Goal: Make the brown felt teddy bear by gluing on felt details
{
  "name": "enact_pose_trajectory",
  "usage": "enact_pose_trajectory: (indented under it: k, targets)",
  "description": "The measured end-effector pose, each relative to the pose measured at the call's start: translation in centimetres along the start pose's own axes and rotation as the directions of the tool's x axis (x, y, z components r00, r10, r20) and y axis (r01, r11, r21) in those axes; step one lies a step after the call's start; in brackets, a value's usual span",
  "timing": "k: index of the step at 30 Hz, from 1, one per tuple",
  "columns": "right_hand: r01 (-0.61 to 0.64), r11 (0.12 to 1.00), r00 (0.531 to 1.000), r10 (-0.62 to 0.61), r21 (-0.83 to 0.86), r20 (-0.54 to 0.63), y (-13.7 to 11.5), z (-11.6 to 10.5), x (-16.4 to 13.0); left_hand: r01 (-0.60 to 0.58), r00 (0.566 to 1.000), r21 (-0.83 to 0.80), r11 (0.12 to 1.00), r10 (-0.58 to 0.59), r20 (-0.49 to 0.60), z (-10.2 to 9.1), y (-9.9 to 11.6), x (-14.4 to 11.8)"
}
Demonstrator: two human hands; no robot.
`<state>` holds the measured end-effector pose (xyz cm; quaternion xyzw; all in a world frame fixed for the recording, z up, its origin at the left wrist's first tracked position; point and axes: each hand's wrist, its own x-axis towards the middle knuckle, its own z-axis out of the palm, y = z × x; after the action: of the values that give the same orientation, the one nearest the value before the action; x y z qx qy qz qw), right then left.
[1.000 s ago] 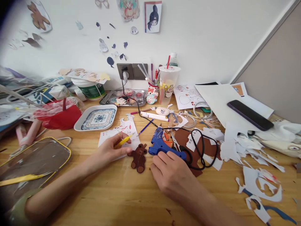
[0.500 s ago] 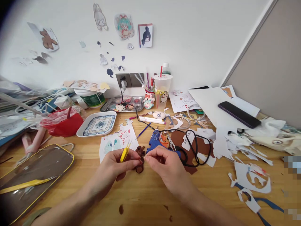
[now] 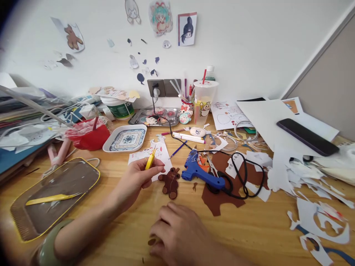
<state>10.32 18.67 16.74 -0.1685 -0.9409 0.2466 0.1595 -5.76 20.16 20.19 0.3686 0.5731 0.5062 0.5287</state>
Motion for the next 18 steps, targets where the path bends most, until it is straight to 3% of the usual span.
enact_pose_trajectory:
  k: [4,7,9,10,13,15,18]
  targets:
    - [0.046,0.998,0.995,-0.051,-0.052,-0.087,0.2,2.0,0.1,-0.054,0.997,-0.041,0.998,0.051,-0.066,-0.9,1.3,0.2]
    - [0.111,0.993,0.977,-0.116,-0.039,-0.180,0.3,1.8,0.0,-0.078,0.991,-0.085,0.993,0.067,-0.119,-1.5,2.2,0.1]
    - [0.008,0.989,0.974,0.026,0.150,-0.226,0.4,0.3,0.1,-0.091,0.986,-0.123,0.988,0.072,-0.152,-1.5,2.3,-0.2]
    - [-0.108,0.948,0.960,0.177,0.301,-0.216,0.6,-0.9,0.2,-0.096,0.983,-0.143,0.985,0.071,-0.171,-1.3,2.2,-0.4]
    - [-0.365,0.671,0.816,0.564,0.646,-0.125,1.2,-4.2,0.6,-0.067,0.986,-0.183,0.981,0.037,-0.163,-0.2,1.3,-1.2]
    - [-0.394,0.538,0.746,0.661,0.746,-0.083,1.5,-5.4,0.8,0.020,0.998,-0.178,0.984,-0.029,-0.048,0.8,0.4,-1.8]
    - [-0.369,0.477,0.725,0.685,0.798,-0.074,1.8,-5.5,0.9,0.126,0.989,-0.163,0.978,-0.112,0.097,1.8,-0.5,-2.4]
